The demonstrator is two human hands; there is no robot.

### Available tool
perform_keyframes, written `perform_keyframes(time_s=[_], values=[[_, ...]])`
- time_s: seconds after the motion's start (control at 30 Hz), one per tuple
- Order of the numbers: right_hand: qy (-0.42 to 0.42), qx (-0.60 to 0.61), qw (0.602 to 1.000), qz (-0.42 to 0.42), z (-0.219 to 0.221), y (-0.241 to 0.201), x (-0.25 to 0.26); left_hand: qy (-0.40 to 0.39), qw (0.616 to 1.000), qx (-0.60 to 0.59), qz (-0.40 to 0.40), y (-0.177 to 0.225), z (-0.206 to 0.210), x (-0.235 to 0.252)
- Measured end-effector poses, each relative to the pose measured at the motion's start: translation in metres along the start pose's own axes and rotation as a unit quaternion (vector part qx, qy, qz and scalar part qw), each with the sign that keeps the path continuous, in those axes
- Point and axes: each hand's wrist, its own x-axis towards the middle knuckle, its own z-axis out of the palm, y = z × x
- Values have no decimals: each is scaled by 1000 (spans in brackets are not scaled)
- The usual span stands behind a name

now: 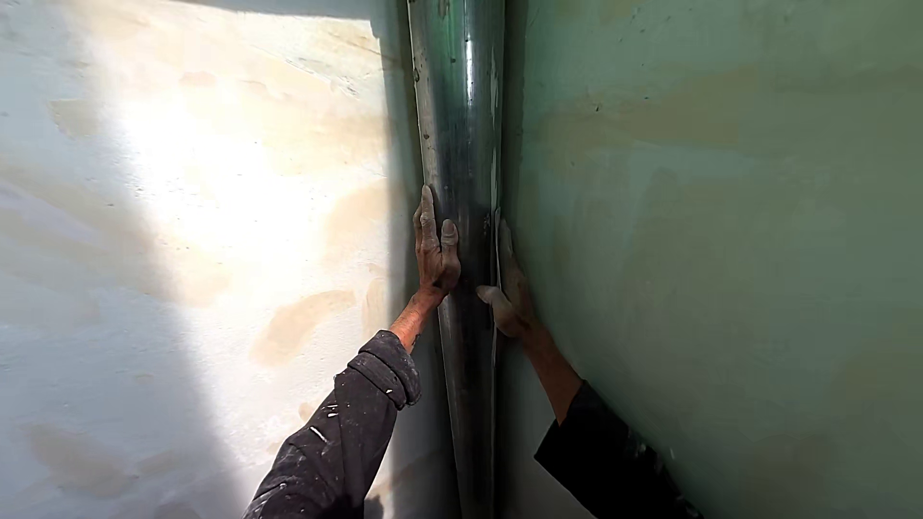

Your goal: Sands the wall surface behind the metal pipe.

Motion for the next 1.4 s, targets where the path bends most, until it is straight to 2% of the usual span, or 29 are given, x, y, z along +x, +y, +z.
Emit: perform_keyframes(time_s=[0.07, 0.17, 0.23, 0.27, 0.3, 0.37, 0.4, 0.47, 0.57, 0.6, 0.63, 0.7, 0.77, 0.83, 0.9, 0.93, 1.0, 1.1, 1.17, 1.3, 1.4], values=[[-1, -9, 1000, -15, -2, 1, 5, -1, 1000, 16, -4, 1, -1, -1], [33, -25, 997, -61, -16, -29, 107, -21, 999, 28, -31, 10, -7, -3], [49, -22, 995, -78, -22, -44, 145, -32, 998, 42, -41, 13, -8, 0], [48, -24, 995, -79, -21, -41, 131, -15, 999, 39, -33, 12, -6, 0], [43, -27, 997, -65, -16, -34, 94, -7, 999, 34, -32, 12, -4, -3], [13, -27, 999, -36, -8, -13, 17, -28, 998, 31, -48, 17, -7, -5], [7, -24, 999, -35, -4, -4, 1, -32, 998, 29, -52, 18, -8, -6], [24, -18, 998, -58, -4, -7, 28, -34, 998, 30, -54, 16, -10, -8], [47, 3, 993, -107, -15, -35, 113, -37, 998, 28, -50, 16, -10, -6], [53, 6, 992, -116, -13, -36, 111, -34, 998, 24, -50, 16, -10, -6], [49, 4, 992, -114, -9, -33, 88, -21, 999, 19, -44, 15, -8, -6], [18, -24, 996, -83, 0, -16, 16, 10, 1000, 5, -14, 8, -1, -6], [3, -30, 998, -51, 0, -3, -10, -18, 1000, 17, -15, 4, -7, -15], [15, -23, 999, -46, -9, -12, 37, -32, 999, 23, -19, 3, -11, -19], [33, -11, 998, -58, -18, -30, 101, 5, 1000, 13, -11, 4, -3, -10], [37, 3, 997, -64, -19, -34, 113, 21, 1000, 4, -9, 4, -1, -5], [27, 18, 999, -37, -14, -24, 76, 30, 999, -9, -12, 2, -1, -4], [-22, -1, 994, 110, -16, -1, -17, 34, 999, -5, -6, 1, 0, -6], [-59, -58, 983, 163, -29, -12, -26, 46, 999, 8, 1, 1, 1, -5], [-15, -193, 974, 115, -54, -50, -5, 91, 991, 76, 63, 4, -1, -6], [55, -273, 960, 26, -68, -76, 27, 51, 989, 79, 112, 26, -9, -18]])
